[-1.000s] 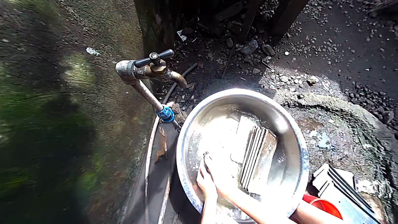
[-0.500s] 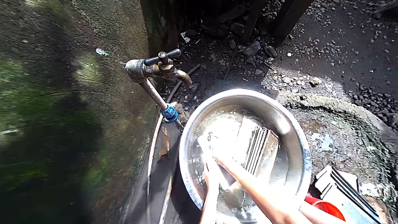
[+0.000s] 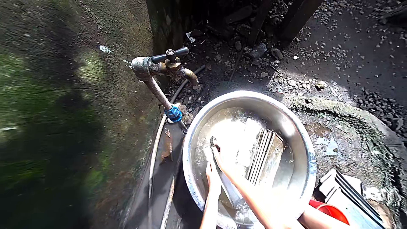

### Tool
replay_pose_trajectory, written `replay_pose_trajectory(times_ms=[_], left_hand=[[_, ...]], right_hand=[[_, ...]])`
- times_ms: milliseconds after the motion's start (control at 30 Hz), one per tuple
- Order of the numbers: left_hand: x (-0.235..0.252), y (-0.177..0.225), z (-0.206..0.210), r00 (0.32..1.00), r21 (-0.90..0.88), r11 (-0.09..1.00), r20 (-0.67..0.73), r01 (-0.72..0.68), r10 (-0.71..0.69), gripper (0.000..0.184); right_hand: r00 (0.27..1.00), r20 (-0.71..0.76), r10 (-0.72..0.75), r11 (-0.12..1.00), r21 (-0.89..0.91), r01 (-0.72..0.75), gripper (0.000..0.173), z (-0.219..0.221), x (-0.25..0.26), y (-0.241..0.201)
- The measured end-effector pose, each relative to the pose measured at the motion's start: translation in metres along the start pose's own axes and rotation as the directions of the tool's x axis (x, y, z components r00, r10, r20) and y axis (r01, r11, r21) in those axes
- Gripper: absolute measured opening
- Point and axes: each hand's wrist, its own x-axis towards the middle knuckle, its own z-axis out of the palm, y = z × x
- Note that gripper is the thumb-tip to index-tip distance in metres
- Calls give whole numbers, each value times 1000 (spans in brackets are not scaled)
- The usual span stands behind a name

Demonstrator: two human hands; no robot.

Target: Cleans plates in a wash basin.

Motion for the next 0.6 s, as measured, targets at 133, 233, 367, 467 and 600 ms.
replay_pose_trajectory(times_ms=[133, 233, 367, 467, 600], left_hand=[[2, 0, -1, 999, 155, 987, 13, -52, 51, 42], [3, -1, -1, 996, 286, 954, 51, -88, 76, 37], [3, -5, -2, 982, 401, 896, 90, -190, 168, 39], [2, -3, -1, 983, 449, 875, 117, -180, 141, 47], [2, -4, -4, 974, 442, 868, 89, -226, 208, 39]], right_hand=[[956, 141, -258, 966, 46, 254, 30, -10, -1, -5], [998, 45, -36, 999, 11, 36, 26, -5, 13, 30], [993, 104, 54, 991, 118, -66, 26, -10, 14, 12], [969, 225, -99, 991, 108, 76, 28, -17, 9, -8], [995, 93, 34, 997, 60, -39, 26, -8, 17, 8]])
